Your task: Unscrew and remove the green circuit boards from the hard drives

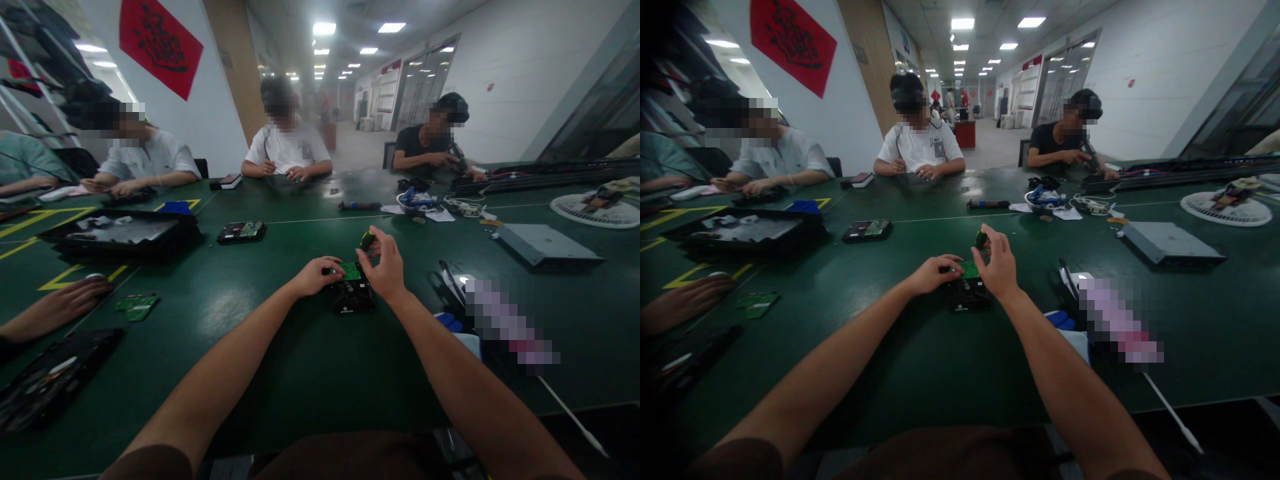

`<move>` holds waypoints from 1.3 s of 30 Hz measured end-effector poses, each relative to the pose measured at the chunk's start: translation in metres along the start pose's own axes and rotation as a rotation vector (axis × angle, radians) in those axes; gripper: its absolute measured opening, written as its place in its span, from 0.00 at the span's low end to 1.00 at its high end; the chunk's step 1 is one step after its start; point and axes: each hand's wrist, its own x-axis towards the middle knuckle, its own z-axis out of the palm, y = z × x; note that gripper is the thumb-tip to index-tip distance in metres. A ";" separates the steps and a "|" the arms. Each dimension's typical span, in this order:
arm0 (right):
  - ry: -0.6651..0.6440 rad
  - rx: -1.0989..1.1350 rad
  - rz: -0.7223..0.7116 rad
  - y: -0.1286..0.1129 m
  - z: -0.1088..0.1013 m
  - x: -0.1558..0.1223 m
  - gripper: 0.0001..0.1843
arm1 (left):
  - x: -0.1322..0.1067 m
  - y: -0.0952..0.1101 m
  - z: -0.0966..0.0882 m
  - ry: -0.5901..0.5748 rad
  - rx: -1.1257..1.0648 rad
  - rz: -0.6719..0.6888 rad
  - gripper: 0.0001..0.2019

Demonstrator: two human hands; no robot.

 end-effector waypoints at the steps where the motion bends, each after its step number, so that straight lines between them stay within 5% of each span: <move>1: -0.001 -0.003 -0.007 0.000 0.000 0.000 0.33 | 0.000 0.000 0.000 0.001 -0.001 0.002 0.07; 39: -0.019 0.021 0.016 -0.002 -0.001 0.001 0.32 | 0.001 0.000 0.000 0.008 0.005 0.003 0.07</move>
